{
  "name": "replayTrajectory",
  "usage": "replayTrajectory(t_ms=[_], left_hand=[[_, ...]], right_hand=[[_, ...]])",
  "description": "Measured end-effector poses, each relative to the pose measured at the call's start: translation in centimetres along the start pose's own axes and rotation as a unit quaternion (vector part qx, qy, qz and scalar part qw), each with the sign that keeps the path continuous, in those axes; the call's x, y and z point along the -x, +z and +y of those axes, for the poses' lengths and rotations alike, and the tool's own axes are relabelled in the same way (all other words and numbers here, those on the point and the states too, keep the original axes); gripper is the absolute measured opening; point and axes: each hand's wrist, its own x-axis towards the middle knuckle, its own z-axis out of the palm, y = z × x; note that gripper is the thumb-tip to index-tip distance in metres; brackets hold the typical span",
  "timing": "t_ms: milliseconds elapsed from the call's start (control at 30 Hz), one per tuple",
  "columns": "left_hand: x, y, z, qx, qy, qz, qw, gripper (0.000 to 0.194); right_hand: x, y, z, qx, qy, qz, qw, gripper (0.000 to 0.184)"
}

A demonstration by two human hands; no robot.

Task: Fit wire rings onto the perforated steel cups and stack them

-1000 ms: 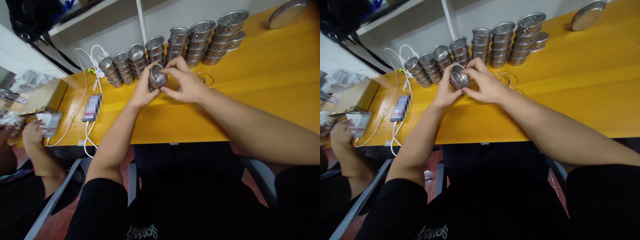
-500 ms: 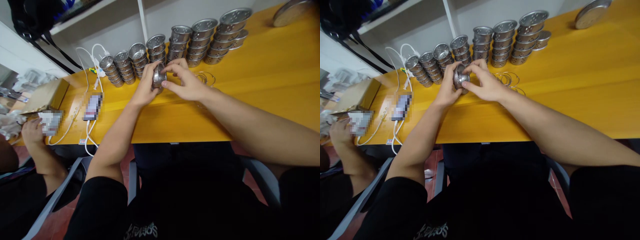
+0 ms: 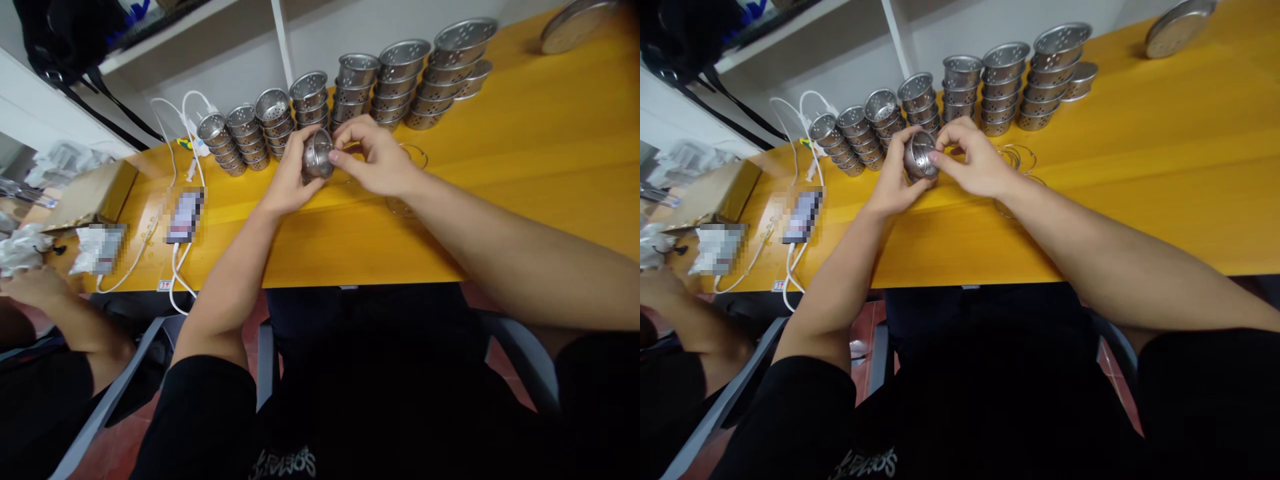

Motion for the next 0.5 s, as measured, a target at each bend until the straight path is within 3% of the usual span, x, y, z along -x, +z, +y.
replayTrajectory(t_ms=[133, 267, 333, 500], left_hand=[[0.4, -0.2, 0.6, 0.039, -0.036, 0.013, 0.999, 0.109], [0.7, -0.7, 0.4, 0.074, -0.053, 0.007, 0.996, 0.102], [0.7, -0.9, -0.1, 0.085, -0.036, 0.011, 0.996, 0.096], [0.5, -0.9, -1.0, 0.086, 0.034, 0.027, 0.995, 0.079]], right_hand=[[0.1, -1.3, -0.9, -0.005, 0.013, 0.017, 1.0, 0.068], [0.4, -2.2, -1.7, 0.018, -0.062, -0.06, 0.996, 0.057], [0.3, -2.1, -1.7, 0.026, -0.077, -0.08, 0.993, 0.051], [0.0, -1.3, -0.5, -0.056, -0.099, -0.051, 0.992, 0.044]])
